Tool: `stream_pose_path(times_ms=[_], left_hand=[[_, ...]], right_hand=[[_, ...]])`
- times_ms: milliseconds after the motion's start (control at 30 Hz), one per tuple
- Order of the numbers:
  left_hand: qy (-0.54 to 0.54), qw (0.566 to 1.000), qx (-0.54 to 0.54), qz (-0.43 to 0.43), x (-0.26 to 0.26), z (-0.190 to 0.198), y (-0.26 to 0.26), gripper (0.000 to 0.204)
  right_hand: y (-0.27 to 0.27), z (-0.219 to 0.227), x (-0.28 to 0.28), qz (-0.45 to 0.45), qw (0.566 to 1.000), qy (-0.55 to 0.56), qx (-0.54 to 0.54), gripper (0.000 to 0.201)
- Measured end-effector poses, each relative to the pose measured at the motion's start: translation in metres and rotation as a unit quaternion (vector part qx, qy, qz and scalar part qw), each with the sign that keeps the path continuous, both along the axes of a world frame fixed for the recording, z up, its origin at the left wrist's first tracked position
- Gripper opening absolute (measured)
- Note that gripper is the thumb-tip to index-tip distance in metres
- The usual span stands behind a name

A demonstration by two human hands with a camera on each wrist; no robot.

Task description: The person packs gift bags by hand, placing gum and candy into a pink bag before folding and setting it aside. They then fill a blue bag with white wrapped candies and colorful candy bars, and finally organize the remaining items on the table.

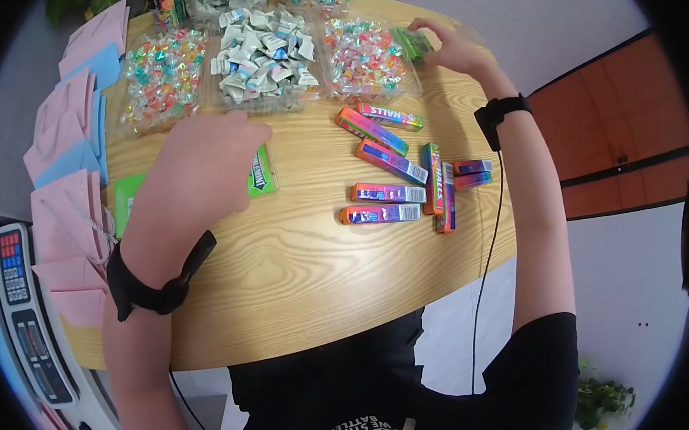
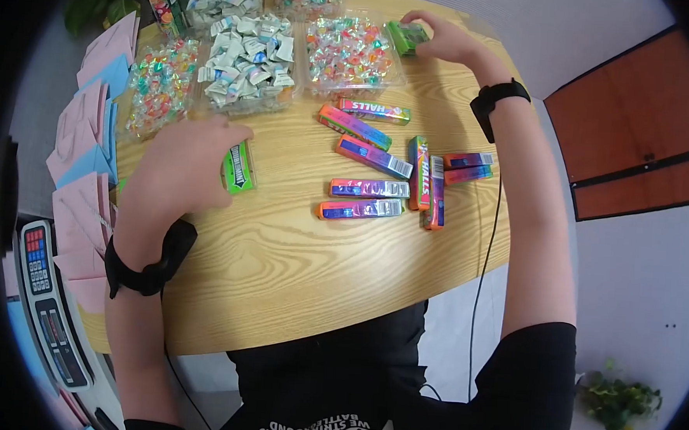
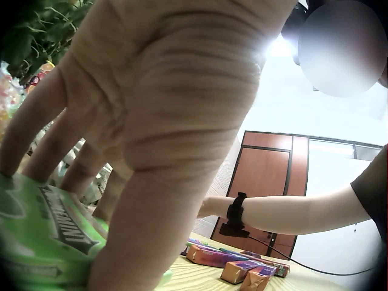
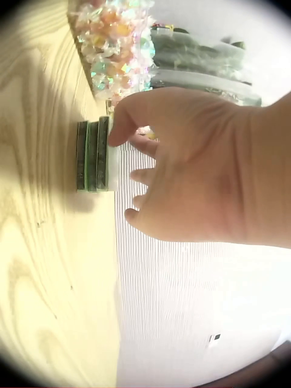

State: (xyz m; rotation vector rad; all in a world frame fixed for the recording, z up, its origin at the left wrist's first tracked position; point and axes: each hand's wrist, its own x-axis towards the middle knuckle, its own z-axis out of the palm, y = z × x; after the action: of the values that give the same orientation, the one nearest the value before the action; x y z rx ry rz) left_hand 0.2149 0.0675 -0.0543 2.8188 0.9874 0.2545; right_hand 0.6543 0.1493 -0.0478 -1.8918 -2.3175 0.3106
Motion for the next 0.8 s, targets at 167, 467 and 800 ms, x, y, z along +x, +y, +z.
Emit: stream_pose_path(times_ms=[167,467,800], left_hand=[[0.013,1.0,-0.002,0.006,0.001,0.003,-0.001,0.06],[-0.013,1.0,0.002,-0.019,-0.002,0.004,0.0,0.061],[-0.016,1.0,-0.024,0.002,-0.014,0.009,-0.002,0.062]], right_hand=[[0.0,-0.015,-0.021,-0.21,0.966,0.118,0.089,0.054],[0.011,-0.03,-0.044,-0.268,0.955,-0.065,0.109,0.052],[-0.002,-0.02,-0.008,-0.303,0.938,0.071,0.154,0.067]])
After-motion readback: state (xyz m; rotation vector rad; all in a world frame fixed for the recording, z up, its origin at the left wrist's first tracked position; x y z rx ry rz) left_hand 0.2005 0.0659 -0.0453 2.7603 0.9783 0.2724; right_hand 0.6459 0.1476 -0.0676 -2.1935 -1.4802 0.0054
